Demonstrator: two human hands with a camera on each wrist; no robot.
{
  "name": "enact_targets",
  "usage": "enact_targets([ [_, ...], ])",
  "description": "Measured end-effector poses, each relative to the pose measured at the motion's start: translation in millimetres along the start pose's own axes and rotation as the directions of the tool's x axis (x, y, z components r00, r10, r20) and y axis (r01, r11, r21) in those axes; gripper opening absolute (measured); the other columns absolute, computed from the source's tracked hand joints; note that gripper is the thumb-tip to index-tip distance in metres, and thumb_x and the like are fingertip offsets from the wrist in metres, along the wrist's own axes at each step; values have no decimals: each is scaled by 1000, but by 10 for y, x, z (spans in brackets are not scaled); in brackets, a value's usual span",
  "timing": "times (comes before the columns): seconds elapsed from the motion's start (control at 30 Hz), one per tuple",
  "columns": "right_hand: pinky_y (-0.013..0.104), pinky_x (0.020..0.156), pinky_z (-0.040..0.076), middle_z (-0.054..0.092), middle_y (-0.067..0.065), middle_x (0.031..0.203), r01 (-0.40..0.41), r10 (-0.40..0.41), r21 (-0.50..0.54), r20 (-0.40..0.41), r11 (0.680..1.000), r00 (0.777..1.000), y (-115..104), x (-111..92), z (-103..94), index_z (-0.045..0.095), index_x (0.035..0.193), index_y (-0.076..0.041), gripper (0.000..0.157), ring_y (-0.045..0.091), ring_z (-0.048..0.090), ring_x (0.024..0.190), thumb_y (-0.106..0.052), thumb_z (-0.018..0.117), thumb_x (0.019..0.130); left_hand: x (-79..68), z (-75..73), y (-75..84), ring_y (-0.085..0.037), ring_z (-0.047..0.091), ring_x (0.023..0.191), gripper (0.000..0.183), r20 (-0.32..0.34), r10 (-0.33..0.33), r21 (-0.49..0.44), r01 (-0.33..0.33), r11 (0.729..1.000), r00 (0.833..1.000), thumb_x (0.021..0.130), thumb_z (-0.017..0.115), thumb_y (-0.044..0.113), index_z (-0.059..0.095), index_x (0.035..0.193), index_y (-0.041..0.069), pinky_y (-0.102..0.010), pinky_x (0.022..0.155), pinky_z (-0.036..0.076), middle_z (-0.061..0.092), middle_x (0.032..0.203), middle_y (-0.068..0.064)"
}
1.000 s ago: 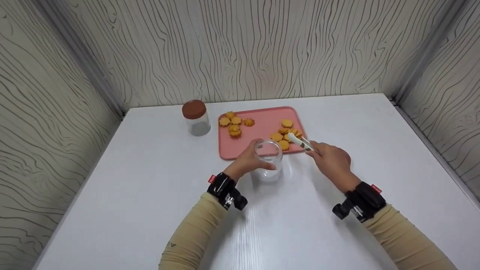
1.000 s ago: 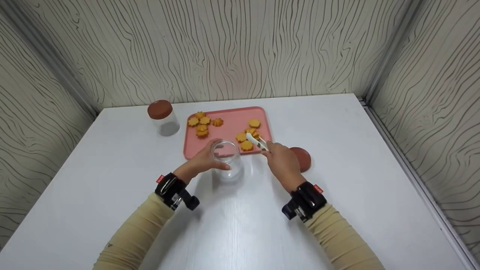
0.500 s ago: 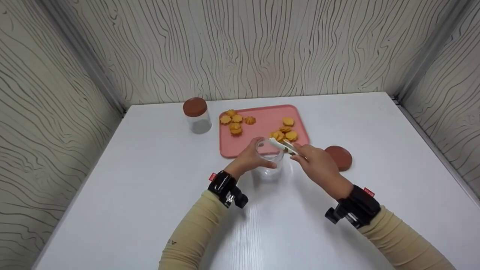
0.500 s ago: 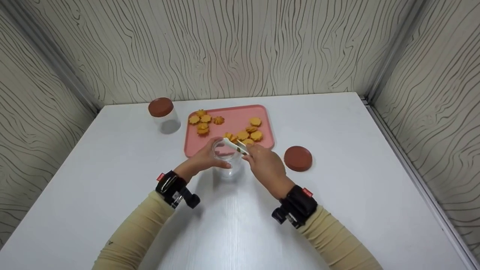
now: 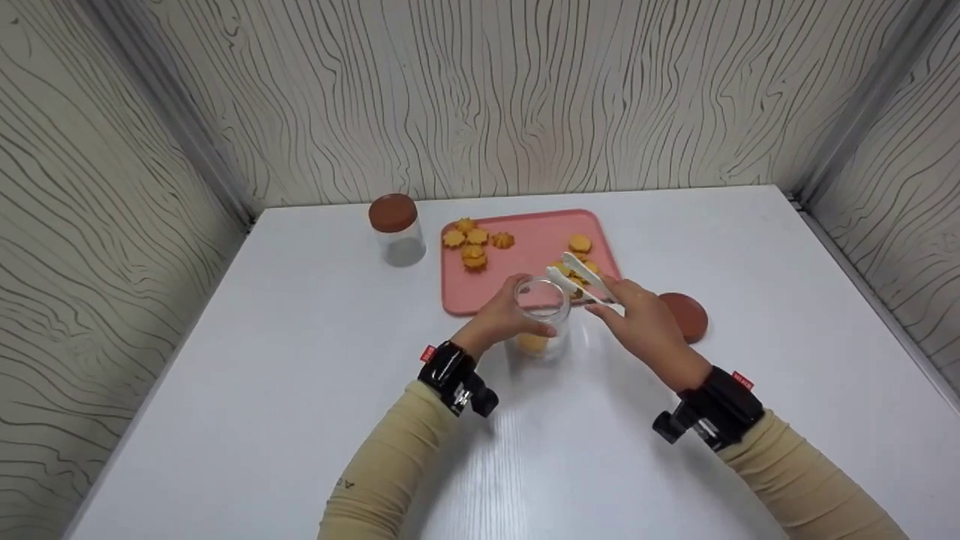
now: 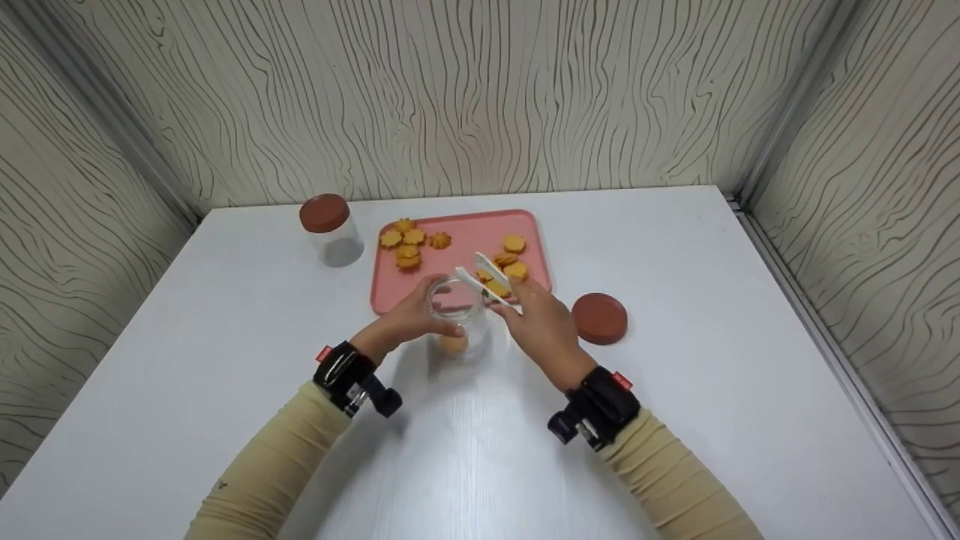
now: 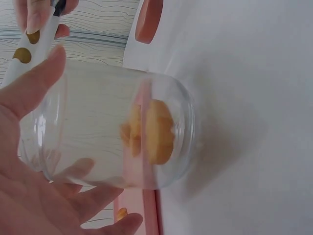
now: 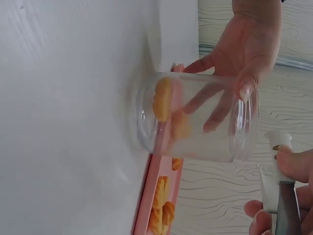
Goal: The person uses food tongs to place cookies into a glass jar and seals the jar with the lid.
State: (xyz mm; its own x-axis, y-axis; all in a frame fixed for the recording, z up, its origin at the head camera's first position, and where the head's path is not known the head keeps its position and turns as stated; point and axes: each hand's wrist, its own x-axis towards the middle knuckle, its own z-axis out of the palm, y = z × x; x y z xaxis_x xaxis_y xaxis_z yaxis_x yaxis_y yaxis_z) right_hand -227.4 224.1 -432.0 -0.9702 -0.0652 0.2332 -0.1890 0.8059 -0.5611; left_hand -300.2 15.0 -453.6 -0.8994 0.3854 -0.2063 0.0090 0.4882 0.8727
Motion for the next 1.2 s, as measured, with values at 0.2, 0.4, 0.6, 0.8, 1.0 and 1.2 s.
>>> enact_targets([
  [0.2,36,65,47,60,27,108,-136,136,-3,38,991,990,264,85,28,44,139,10,60,29,53,81,-24,65,94,-3,20,20,-27,37,136,98,-14,-45,12,45,999,999,69,90,24,31,148,19,-48,110,31,39,150,-7],
  [0.4,45,67,49,61,30,104,-95,97,-89,10,991,995,376,93,135,49,132,15,57,31,57,79,-21,67,92,-11,25,29,-28,40,133,97,-25,-22,-14,22,1000,999,68,90,22,33,147,18,-49,109,32,42,147,-8],
  [0.6,53,81,51,59,32,113,-93,100,-167,32,982,994,366,141,266,50,132,13,56,41,61,98,-23,66,93,-9,25,27,-28,36,137,97,-25,-36,9,36,999,999,69,89,23,32,147,17,-48,111,29,37,152,-8],
  [0.8,52,75,52,60,30,105,-88,103,-254,47,963,994,364,190,365,52,130,12,54,39,62,87,-23,68,91,-3,23,14,-28,36,137,97,-19,-20,0,20,1000,1000,69,89,23,32,147,17,-48,111,28,36,153,-8],
  [1.0,49,64,52,59,27,97,-81,100,-303,46,950,994,346,224,403,54,126,11,52,37,61,75,-22,70,90,-13,16,12,-29,33,139,98,-13,-18,-17,17,1000,1000,69,89,23,31,147,16,-48,112,26,34,153,-9],
  [1.2,48,66,53,59,28,101,-129,176,-348,106,928,979,304,300,416,52,128,10,53,37,62,79,-24,68,91,-17,16,22,-28,34,138,100,-18,-44,-13,44,999,999,68,90,25,30,148,18,-49,112,28,35,153,-8],
])
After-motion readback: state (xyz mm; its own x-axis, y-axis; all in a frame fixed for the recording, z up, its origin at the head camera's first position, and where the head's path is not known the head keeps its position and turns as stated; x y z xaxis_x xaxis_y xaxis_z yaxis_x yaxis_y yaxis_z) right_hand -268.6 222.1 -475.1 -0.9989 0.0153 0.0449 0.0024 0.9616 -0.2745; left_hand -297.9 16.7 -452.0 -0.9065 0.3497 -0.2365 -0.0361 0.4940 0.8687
